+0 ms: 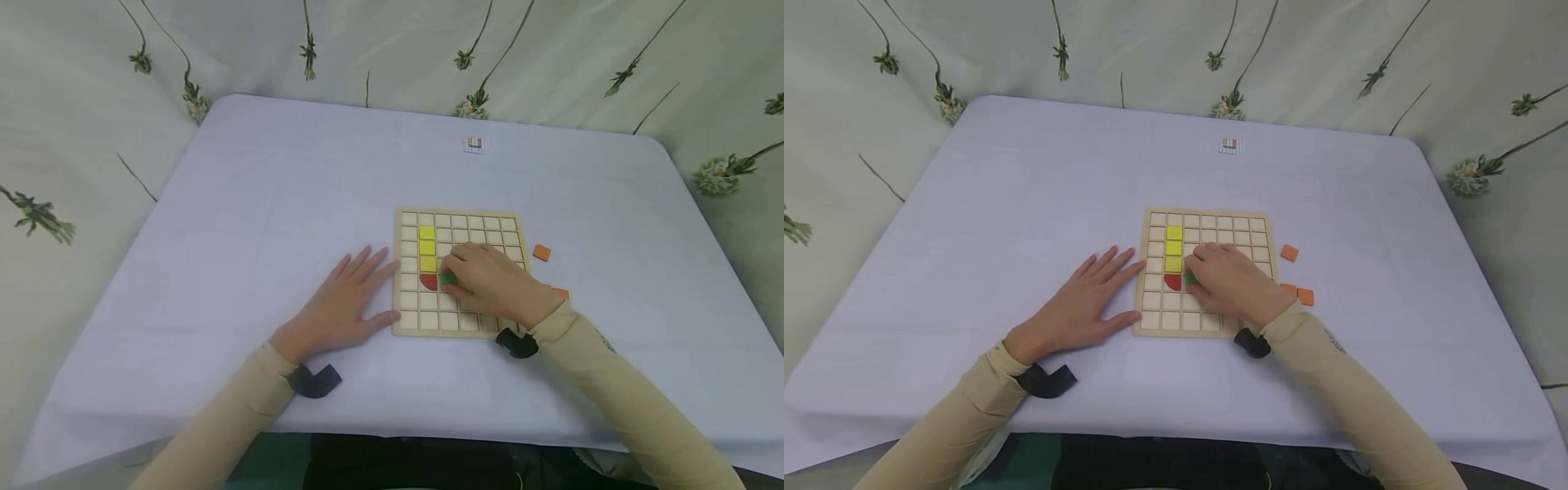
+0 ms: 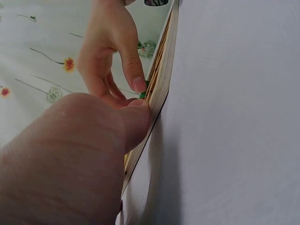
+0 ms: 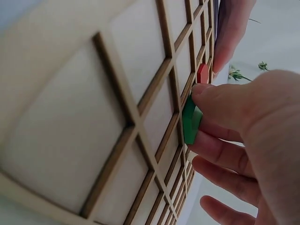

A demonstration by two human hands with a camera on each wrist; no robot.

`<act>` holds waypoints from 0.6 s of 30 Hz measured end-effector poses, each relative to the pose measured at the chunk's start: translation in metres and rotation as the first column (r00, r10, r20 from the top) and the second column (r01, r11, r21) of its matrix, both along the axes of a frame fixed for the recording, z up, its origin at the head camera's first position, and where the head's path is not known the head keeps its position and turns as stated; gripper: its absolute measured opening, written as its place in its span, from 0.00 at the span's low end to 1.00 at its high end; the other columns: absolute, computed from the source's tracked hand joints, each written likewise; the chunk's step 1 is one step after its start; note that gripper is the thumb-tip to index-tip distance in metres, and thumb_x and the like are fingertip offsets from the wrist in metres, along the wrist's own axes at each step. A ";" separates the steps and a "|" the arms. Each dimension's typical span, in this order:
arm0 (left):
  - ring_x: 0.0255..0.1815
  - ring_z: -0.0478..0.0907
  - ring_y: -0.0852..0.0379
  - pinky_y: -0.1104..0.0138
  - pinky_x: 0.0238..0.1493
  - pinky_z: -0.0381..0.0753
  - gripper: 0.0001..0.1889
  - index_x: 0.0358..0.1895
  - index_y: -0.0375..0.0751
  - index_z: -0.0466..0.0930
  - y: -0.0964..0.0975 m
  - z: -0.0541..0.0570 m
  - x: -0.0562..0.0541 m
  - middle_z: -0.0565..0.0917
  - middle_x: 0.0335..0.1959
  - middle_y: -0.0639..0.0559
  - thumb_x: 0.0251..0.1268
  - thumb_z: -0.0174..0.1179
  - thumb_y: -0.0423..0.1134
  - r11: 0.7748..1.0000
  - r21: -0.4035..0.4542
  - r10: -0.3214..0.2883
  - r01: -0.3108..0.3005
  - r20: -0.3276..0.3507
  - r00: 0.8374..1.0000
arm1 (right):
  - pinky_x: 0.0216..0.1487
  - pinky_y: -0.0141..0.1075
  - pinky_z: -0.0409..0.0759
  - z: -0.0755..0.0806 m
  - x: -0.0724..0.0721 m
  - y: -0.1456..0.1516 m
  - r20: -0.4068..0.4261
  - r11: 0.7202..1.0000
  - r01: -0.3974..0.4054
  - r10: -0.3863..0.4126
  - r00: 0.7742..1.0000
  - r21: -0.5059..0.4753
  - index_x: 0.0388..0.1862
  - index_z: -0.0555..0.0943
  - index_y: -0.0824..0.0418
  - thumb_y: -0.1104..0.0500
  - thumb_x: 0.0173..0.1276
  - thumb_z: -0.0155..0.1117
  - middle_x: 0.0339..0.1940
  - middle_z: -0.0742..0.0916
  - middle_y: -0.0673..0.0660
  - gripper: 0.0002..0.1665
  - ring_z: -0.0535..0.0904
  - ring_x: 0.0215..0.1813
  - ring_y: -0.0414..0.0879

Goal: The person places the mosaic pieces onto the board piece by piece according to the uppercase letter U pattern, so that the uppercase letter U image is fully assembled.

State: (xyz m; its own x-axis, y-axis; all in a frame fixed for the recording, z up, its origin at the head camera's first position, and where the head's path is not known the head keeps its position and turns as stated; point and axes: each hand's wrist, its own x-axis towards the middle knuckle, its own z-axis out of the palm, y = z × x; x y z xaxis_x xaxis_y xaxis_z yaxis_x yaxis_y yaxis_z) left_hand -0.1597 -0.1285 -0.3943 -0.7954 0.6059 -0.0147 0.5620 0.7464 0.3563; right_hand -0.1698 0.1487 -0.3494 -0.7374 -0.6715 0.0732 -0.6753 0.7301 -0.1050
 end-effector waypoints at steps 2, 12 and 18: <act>0.87 0.40 0.45 0.45 0.85 0.42 0.42 0.82 0.51 0.54 0.000 0.000 0.000 0.51 0.85 0.50 0.71 0.53 0.66 1.000 0.001 0.000 0.000 0.000 1.000 | 0.61 0.47 0.80 -0.001 0.000 -0.001 -0.002 1.000 0.004 -0.004 1.000 0.001 0.44 0.84 0.58 0.57 0.67 0.72 0.42 0.86 0.53 0.10 0.82 0.48 0.49; 0.87 0.41 0.45 0.44 0.85 0.42 0.42 0.82 0.51 0.54 0.000 -0.002 0.000 0.52 0.85 0.49 0.71 0.53 0.65 1.000 0.011 -0.004 0.004 -0.011 1.000 | 0.61 0.47 0.81 -0.003 0.000 -0.002 -0.016 1.000 0.004 -0.004 1.000 -0.009 0.43 0.84 0.58 0.57 0.66 0.72 0.41 0.86 0.52 0.09 0.82 0.48 0.49; 0.87 0.41 0.45 0.45 0.85 0.42 0.42 0.82 0.51 0.54 0.000 -0.003 0.000 0.51 0.85 0.50 0.71 0.53 0.65 1.000 0.011 -0.003 0.004 -0.010 1.000 | 0.63 0.47 0.80 -0.003 0.000 -0.002 -0.016 1.000 -0.006 0.005 1.000 -0.011 0.43 0.83 0.58 0.58 0.66 0.72 0.41 0.86 0.52 0.09 0.81 0.47 0.49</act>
State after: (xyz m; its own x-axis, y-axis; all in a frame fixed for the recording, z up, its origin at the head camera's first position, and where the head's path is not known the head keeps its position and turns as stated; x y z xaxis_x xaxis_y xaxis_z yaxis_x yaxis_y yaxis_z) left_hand -0.1602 -0.1286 -0.3968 -0.7933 0.6088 -0.0002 0.5682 0.7405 0.3589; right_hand -0.1695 0.1468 -0.3521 -0.7323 -0.6746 0.0925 -0.6809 0.7252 -0.1018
